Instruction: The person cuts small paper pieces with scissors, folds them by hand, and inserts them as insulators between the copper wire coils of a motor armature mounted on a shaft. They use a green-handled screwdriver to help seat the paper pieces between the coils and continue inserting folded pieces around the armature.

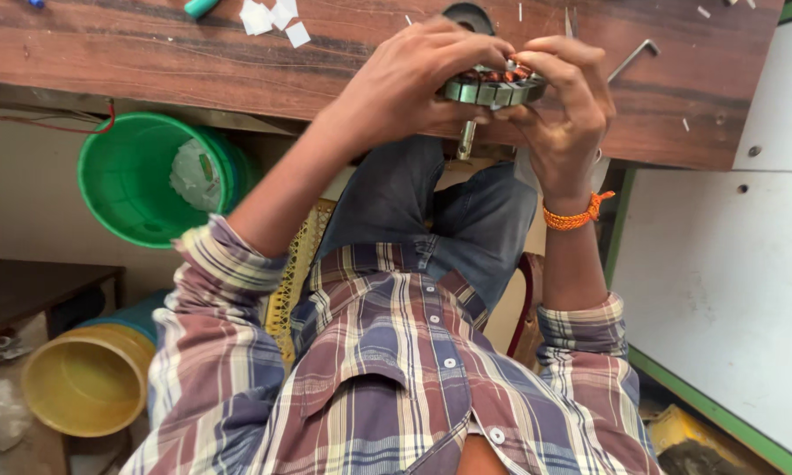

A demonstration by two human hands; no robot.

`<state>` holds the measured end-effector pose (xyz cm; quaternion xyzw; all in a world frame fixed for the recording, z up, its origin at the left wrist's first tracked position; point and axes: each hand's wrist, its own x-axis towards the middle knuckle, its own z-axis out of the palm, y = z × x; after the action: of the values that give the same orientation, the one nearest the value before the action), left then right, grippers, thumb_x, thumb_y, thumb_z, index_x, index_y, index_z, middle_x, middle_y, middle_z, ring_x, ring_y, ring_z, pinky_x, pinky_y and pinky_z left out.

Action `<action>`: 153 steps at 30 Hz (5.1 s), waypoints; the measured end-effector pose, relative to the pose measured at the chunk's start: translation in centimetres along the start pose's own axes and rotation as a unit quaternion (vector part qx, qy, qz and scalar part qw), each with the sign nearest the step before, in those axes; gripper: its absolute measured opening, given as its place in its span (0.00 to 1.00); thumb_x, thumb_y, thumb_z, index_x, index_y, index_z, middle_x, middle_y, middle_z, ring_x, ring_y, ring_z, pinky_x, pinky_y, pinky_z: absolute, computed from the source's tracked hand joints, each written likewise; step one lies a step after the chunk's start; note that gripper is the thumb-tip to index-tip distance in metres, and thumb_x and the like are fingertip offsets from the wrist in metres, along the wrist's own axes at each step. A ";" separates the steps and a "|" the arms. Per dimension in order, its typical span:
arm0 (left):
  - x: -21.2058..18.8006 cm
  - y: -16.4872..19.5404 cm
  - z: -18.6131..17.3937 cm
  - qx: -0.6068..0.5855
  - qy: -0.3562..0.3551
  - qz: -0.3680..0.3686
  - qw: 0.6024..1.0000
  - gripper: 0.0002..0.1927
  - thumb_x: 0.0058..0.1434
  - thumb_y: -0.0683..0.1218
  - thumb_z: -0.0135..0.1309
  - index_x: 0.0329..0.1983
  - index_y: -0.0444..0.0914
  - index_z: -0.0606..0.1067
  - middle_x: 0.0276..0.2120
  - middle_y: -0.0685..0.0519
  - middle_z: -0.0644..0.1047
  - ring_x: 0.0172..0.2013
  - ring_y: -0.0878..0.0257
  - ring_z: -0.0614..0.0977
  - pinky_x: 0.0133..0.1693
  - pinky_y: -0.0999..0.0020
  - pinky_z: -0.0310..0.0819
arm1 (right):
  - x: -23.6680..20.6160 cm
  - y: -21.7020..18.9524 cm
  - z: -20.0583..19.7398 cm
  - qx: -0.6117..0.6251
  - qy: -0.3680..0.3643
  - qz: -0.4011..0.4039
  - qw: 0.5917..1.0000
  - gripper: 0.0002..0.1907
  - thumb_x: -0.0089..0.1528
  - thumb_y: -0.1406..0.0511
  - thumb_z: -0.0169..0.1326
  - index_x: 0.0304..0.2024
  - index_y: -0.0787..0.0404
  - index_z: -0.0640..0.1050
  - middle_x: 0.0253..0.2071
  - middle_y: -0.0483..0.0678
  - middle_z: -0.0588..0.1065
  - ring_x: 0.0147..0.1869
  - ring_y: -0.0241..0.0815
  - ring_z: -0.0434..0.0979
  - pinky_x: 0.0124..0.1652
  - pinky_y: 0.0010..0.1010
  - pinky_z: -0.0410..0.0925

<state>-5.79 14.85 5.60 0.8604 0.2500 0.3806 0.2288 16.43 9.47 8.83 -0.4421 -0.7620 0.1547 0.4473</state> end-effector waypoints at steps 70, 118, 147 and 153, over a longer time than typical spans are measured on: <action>-0.3 -0.9 3.1 0.230 0.107 -0.027 0.967 0.28 0.66 0.42 0.58 0.68 0.40 0.65 0.58 0.51 0.71 0.57 0.53 0.73 0.58 0.56 0.66 | -1.5 3.8 0.4 0.064 0.051 0.058 0.995 0.22 0.74 0.53 0.53 0.53 0.66 0.78 0.59 0.55 0.74 0.65 0.50 0.73 0.63 0.38 0.69; -13.9 6.8 2.7 -0.377 0.206 -0.421 0.799 0.09 0.69 0.43 0.58 0.47 0.32 0.80 0.36 0.49 0.85 0.33 0.66 0.88 0.27 0.77 0.78 | -16.7 -3.2 5.2 0.408 -0.344 0.421 0.734 0.35 0.48 0.65 0.70 0.58 0.63 0.76 0.39 0.41 0.74 0.42 0.30 0.72 0.42 0.23 0.68; -12.4 7.5 4.3 -0.336 0.172 -0.454 0.807 0.08 0.67 0.43 0.57 0.39 0.32 0.80 0.28 0.51 0.84 0.27 0.68 0.87 0.26 0.77 0.81 | -15.3 -4.6 5.0 0.387 -0.357 0.457 0.717 0.35 0.52 0.68 0.64 0.64 0.66 0.75 0.29 0.39 0.74 0.31 0.25 0.70 0.32 0.19 0.61; -12.7 6.1 4.4 -0.353 0.172 -0.463 0.795 0.08 0.66 0.43 0.58 0.38 0.31 0.80 0.27 0.49 0.84 0.25 0.67 0.87 0.25 0.76 0.81 | -16.0 -4.1 5.0 0.349 -0.338 0.441 0.754 0.29 0.54 0.70 0.65 0.59 0.68 0.79 0.30 0.40 0.74 0.33 0.25 0.69 0.33 0.20 0.62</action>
<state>-8.27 1.62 -0.38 0.4221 0.5015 0.4326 0.6190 13.54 -5.04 -0.09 -0.4612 -0.4766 0.7297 0.1661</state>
